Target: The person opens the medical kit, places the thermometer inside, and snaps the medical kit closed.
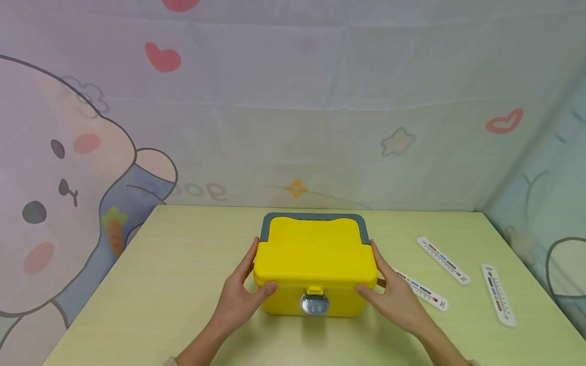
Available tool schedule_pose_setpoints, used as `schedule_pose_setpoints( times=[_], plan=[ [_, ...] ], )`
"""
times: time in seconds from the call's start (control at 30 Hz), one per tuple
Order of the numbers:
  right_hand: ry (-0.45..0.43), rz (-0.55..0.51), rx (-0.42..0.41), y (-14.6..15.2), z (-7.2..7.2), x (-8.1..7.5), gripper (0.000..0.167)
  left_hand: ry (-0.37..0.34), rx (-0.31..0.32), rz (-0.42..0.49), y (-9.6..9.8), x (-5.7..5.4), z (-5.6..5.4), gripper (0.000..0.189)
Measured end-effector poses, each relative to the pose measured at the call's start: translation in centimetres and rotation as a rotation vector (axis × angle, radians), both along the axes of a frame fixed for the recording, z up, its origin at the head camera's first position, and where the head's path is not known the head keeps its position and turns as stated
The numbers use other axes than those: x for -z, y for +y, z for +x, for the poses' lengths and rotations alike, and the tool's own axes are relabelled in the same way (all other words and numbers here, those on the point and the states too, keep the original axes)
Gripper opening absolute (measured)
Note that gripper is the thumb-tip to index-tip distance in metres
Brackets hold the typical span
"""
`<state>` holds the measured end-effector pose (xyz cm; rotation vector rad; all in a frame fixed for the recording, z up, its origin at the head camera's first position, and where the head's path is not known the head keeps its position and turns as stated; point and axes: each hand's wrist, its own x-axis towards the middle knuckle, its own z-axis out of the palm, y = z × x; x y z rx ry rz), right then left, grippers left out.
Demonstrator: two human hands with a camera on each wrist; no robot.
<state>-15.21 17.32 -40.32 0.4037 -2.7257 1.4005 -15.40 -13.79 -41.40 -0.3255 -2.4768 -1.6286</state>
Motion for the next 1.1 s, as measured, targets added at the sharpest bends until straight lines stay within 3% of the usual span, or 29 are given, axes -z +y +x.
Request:
schedule_pose_setpoints(
  times=[0.23, 0.43, 0.7, 0.93, 1.1],
  plan=[
    [-0.015, -0.003, 0.02, 0.0, 0.1, -0.4, 0.087, 0.036, -0.02, -0.012, 0.0, -0.2, 0.0, 0.085],
    [-0.051, 0.009, 0.052, 0.0, 0.2, -1.2, 0.084, 0.059, -0.038, -0.023, 0.1, -0.9, 0.0, 0.083],
    [-0.032, 0.054, 0.101, -0.1, 0.0, -2.4, 0.081, 0.073, -0.076, -0.032, 0.1, -1.7, -0.4, 0.078],
    [-0.013, 0.065, 0.12, -0.1, -0.2, -3.4, 0.077, 0.127, -0.054, -0.003, 0.1, -2.6, -0.7, 0.066],
    [0.033, 0.068, 0.119, -0.2, -0.5, -3.9, 0.073, 0.157, -0.032, 0.025, 0.2, -3.7, -0.7, 0.061]
  ],
)
